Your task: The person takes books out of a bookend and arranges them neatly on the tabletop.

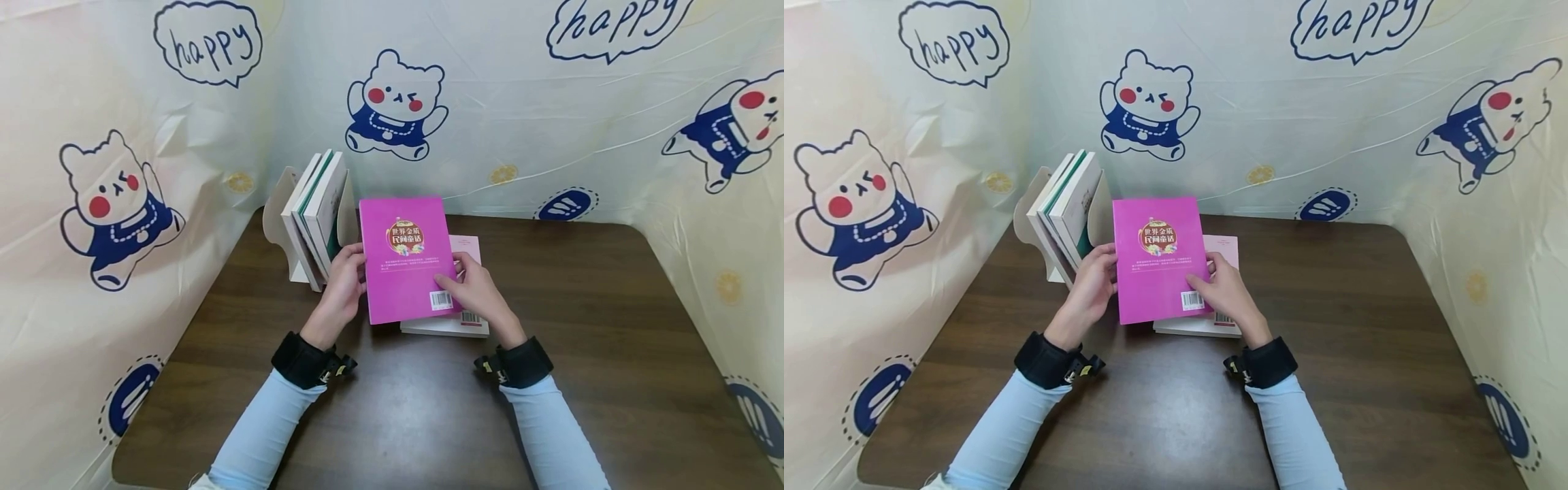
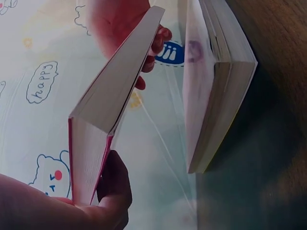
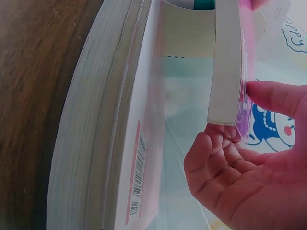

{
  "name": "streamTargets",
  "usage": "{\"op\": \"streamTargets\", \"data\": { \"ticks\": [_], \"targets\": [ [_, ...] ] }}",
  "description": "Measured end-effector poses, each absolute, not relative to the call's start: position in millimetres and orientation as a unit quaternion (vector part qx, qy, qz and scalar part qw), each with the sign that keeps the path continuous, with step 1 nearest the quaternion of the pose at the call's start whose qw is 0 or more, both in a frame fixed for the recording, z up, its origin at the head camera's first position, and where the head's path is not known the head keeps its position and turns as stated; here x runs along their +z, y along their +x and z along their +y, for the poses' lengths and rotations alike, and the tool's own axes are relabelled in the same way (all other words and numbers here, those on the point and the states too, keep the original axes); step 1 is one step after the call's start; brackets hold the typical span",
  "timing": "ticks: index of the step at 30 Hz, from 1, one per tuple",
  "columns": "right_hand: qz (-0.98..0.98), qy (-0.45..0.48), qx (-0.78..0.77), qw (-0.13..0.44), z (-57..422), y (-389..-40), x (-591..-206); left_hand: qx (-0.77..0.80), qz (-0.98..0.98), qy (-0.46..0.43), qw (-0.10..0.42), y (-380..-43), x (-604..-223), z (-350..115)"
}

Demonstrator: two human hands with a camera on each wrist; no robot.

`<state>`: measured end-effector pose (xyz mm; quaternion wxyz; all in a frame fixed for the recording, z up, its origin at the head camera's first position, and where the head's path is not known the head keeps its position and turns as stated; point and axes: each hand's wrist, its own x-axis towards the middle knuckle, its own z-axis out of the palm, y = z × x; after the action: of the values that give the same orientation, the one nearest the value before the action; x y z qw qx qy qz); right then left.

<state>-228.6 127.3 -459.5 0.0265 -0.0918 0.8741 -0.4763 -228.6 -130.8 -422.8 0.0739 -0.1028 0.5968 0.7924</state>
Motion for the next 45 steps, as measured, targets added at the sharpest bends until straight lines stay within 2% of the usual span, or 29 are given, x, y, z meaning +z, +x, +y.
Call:
{"op": "streamTargets", "data": {
  "ticks": [13,22,35,45],
  "targets": [
    [0.88,-0.067,-0.47,0.032,128.4,-225.2,-460.1,0.76,0.638,-0.082,0.095,-228.6,-430.9,-132.4],
    [0.882,-0.066,-0.466,0.028,131.1,-225.4,-464.5,0.727,0.679,-0.065,0.082,-233.3,-438.3,-130.0],
    [0.888,-0.063,-0.451,0.058,148.5,-227.3,-466.9,0.697,0.712,-0.054,0.067,-237.9,-449.3,-115.8],
    [0.894,-0.053,-0.437,0.081,155.1,-228.4,-466.6,0.68,0.726,-0.057,0.085,-243.3,-455.7,-106.0]
  ]
}}
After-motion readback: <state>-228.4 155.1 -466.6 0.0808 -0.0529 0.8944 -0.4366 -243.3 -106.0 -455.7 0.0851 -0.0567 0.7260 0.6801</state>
